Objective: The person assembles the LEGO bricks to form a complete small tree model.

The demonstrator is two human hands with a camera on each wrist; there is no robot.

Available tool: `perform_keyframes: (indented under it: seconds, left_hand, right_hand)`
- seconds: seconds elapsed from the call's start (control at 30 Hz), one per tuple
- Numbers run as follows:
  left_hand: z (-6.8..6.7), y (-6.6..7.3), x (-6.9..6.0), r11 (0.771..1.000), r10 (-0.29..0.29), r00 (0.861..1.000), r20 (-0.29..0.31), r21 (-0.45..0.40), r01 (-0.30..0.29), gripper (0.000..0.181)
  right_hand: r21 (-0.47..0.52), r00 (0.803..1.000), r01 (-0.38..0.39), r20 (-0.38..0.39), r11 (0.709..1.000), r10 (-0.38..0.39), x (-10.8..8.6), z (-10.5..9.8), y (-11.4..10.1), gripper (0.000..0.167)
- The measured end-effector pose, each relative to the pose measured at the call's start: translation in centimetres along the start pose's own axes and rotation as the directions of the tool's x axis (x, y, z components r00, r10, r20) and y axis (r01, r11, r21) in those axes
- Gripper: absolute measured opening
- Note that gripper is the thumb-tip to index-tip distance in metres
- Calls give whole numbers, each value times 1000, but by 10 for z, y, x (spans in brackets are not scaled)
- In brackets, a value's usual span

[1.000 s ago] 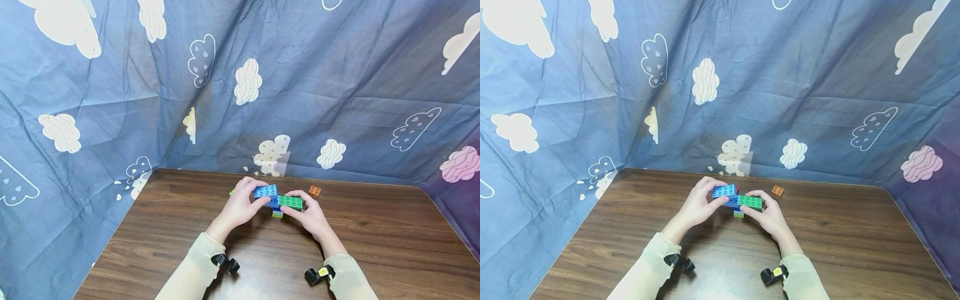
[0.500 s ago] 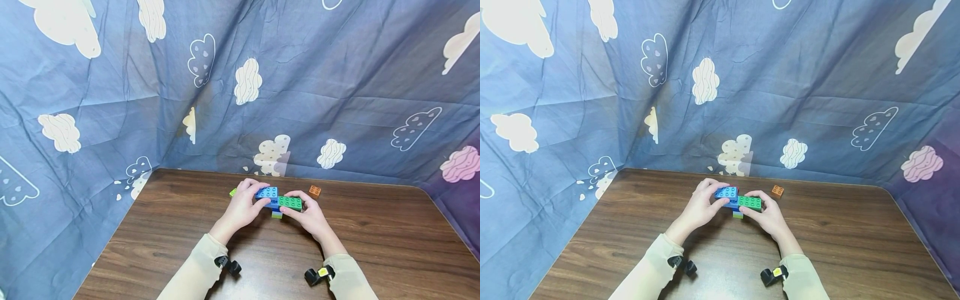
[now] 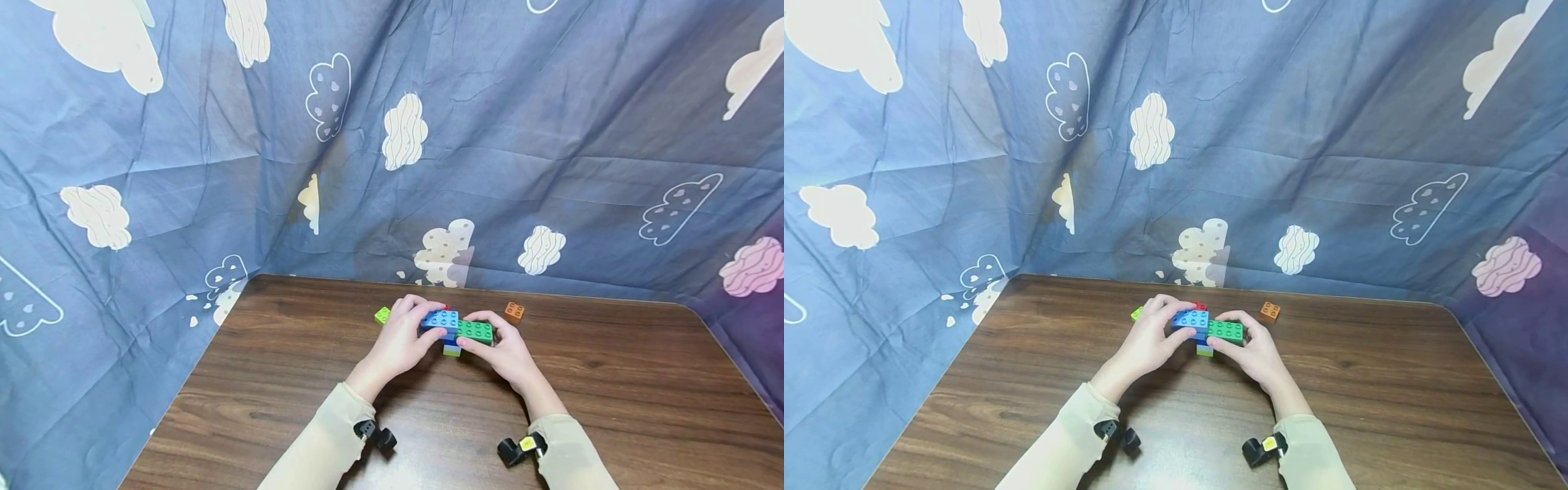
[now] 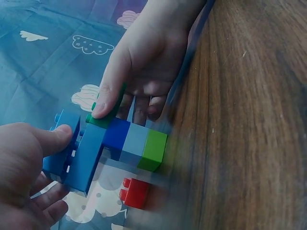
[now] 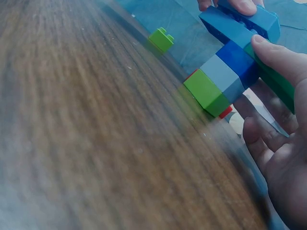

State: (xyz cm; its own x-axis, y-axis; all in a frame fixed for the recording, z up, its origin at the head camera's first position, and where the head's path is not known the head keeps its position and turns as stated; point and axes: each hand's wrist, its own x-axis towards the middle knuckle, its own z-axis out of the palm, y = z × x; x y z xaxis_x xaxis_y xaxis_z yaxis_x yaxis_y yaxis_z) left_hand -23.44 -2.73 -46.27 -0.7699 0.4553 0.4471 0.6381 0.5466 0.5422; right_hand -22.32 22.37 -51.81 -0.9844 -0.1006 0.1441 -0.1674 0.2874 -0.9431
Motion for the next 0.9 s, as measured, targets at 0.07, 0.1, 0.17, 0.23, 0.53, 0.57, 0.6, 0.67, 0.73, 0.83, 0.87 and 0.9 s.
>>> perform_keyframes:
  seconds: [0.07, 0.1, 0.17, 0.23, 0.53, 0.57, 0.6, 0.67, 0.73, 0.83, 0.87, 0.9]
  left_hand:
    - [1, 0, 0, 1000, 5, 1000, 4, 4, -5, 40]
    - [1, 0, 0, 1000, 8, 1000, 4, 5, -8, 40]
    - [2, 0, 0, 1000, 17, 1000, 6, 8, -17, 41]
    - [3, 0, 0, 1000, 25, 1000, 8, 17, -25, 41]
    - [5, 2, -1, 1000, 19, 999, 29, -1, -19, 41]
    - [5, 2, -1, 1000, 17, 999, 31, -3, -17, 41]
    - [5, 2, -1, 1000, 15, 999, 34, -6, -15, 41]
    - [5, 1, 0, 1000, 11, 999, 40, -13, -11, 41]
    - [6, 0, 0, 1000, 10, 999, 44, -18, -9, 41]
    - [7, -1, 0, 1000, 13, 999, 43, -19, -12, 40]
    - [7, -1, 0, 1000, 15, 999, 42, -18, -15, 40]
    - [7, -1, 0, 1000, 19, 999, 38, -16, -18, 40]
  right_hand:
    - [-3, 1000, -2, 0, 1000, 2, 0, 0, 0, 45]
    - [-5, 1000, -3, 0, 1000, 3, 0, 0, 1, 45]
    - [-8, 1000, -2, -1, 1000, 2, 0, 1, 1, 45]
    - [-7, 1000, 0, -1, 1000, 0, 0, 1, 1, 45]
    - [9, 999, 33, 14, 999, -33, 0, 3, -1, 44]
    - [11, 999, 33, 14, 999, -33, 0, 3, -1, 44]
    - [13, 999, 33, 15, 999, -33, 0, 3, -1, 44]
    - [16, 999, 30, 16, 999, -30, 0, 3, -1, 44]
    - [17, 999, 26, 19, 1000, -26, 0, 3, -1, 44]
    - [16, 1000, 16, 18, 1000, -16, 0, 2, 0, 44]
    - [11, 1000, 17, 20, 1000, -17, 0, 2, 0, 44]
    - [8, 1000, 20, 21, 1000, -20, -1, 2, 0, 43]
